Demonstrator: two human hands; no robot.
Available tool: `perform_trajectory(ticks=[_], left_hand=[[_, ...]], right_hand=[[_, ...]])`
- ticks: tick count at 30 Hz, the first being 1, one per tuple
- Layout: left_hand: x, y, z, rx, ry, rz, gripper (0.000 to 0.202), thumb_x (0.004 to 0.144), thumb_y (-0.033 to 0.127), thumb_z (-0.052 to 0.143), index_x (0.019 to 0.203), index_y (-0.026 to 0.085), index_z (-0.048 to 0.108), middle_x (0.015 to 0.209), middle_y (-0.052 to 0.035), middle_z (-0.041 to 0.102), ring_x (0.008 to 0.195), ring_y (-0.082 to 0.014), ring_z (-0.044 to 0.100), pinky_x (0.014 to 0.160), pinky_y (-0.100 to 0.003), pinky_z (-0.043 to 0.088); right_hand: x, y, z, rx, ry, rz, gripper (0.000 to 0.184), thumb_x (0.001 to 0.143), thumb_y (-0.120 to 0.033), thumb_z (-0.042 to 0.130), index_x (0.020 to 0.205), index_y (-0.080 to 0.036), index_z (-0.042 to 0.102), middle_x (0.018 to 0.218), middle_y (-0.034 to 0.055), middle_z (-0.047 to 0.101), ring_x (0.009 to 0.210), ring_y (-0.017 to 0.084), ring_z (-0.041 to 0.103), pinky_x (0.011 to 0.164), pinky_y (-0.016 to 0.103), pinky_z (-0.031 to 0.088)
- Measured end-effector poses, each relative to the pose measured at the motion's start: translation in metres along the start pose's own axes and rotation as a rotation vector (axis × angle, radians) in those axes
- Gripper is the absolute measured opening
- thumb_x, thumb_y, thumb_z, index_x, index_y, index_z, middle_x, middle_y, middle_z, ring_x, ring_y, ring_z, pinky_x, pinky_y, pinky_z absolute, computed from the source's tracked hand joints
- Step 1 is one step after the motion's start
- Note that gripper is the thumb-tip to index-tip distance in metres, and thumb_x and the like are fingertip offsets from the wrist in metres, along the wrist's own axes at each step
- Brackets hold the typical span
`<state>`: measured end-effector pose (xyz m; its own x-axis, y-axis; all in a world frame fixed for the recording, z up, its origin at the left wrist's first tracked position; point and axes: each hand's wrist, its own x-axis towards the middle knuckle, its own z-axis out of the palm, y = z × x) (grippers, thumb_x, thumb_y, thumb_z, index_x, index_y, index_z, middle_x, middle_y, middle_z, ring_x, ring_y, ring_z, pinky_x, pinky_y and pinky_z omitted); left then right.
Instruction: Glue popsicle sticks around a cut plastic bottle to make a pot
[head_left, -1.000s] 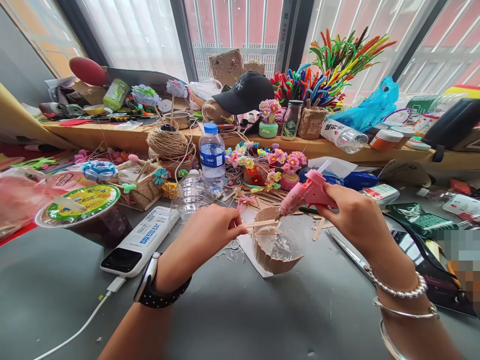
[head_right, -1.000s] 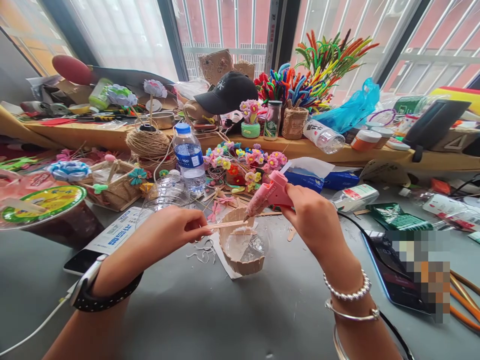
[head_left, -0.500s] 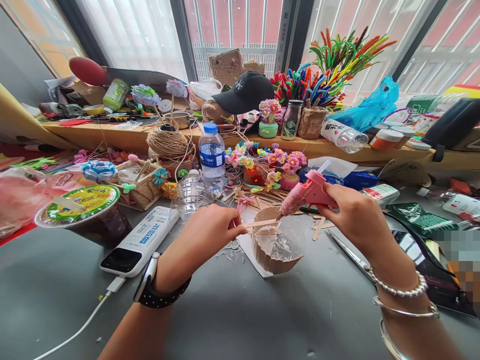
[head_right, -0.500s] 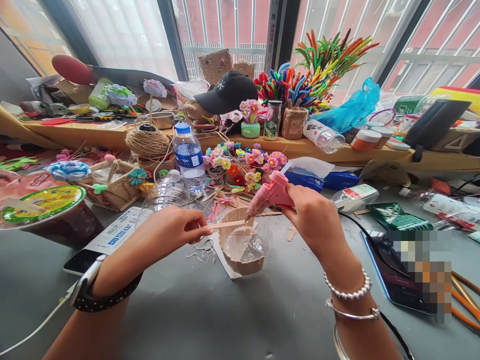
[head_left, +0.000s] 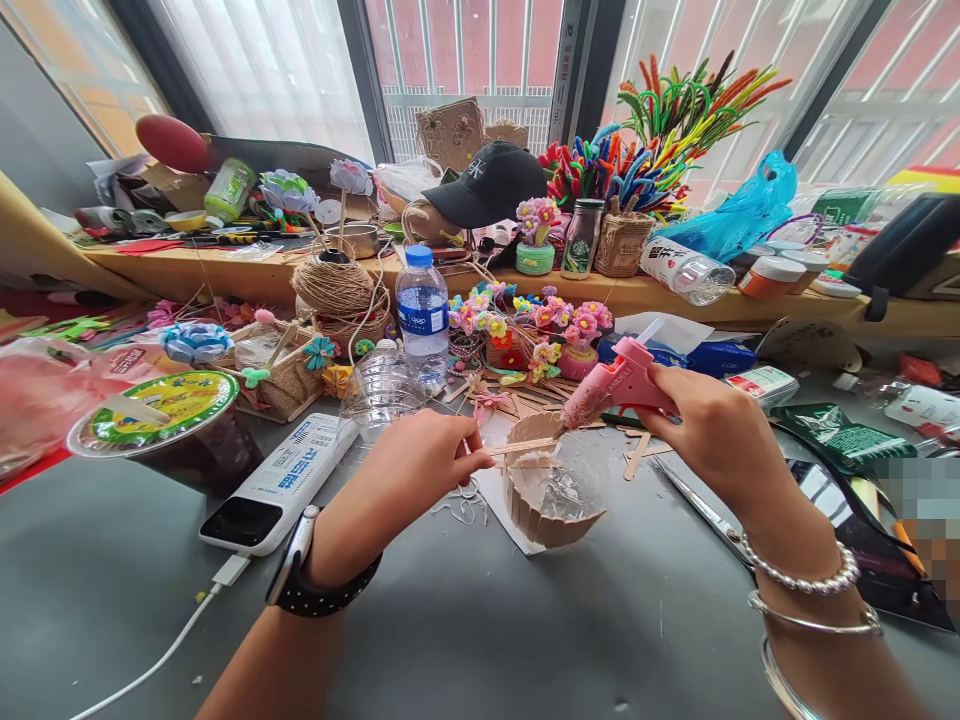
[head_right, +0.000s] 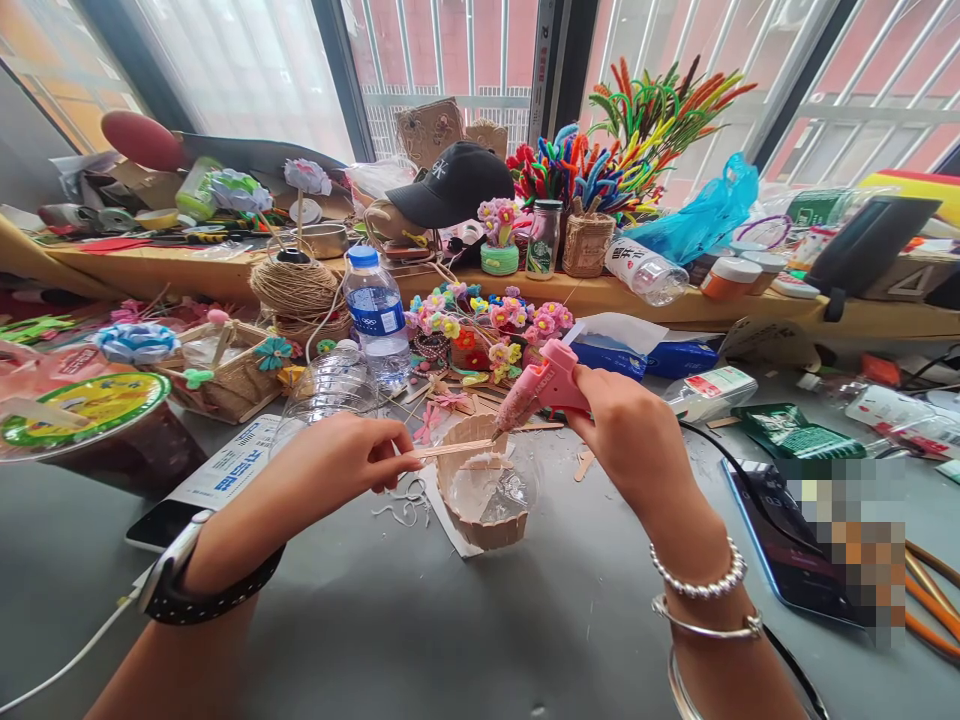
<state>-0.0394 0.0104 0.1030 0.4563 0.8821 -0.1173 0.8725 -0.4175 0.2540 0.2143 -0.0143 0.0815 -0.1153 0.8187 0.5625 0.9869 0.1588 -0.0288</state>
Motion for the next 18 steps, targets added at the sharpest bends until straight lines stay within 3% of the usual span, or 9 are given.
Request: perform_trajectory(ticks=[13, 18], left_hand=[[0.0011, -0.0017, 0.0002, -0.014, -0.013, 0.004, 0.025, 0.080, 0.038, 0.047, 0.066, 0.020, 0.058, 0.058, 0.0021, 0.065, 0.054, -0.0129, 0.056, 0.049, -0.020, 0.032], [0.0009, -0.0027, 0.0016, -0.030, -0.013, 0.008, 0.026, 0.079, 0.038, 0.047, 0.065, 0.019, 0.057, 0.059, 0.0022, 0.065, 0.054, -0.0127, 0.056, 0.048, -0.020, 0.031]], right_hand=[[-0.0008, 0.0018, 0.0014, 0.016, -0.033, 0.023, 0.015, 0.073, -0.023, 0.054, 0.085, -0.014, 0.059, 0.070, 0.0048, 0.062, 0.062, 0.018, 0.057, 0.051, 0.027, 0.036], [-0.0009, 0.0028, 0.0018, -0.010, -0.037, 0.009, 0.012, 0.074, -0.024, 0.052, 0.078, -0.015, 0.058, 0.068, 0.0050, 0.062, 0.061, 0.018, 0.056, 0.050, 0.027, 0.036]])
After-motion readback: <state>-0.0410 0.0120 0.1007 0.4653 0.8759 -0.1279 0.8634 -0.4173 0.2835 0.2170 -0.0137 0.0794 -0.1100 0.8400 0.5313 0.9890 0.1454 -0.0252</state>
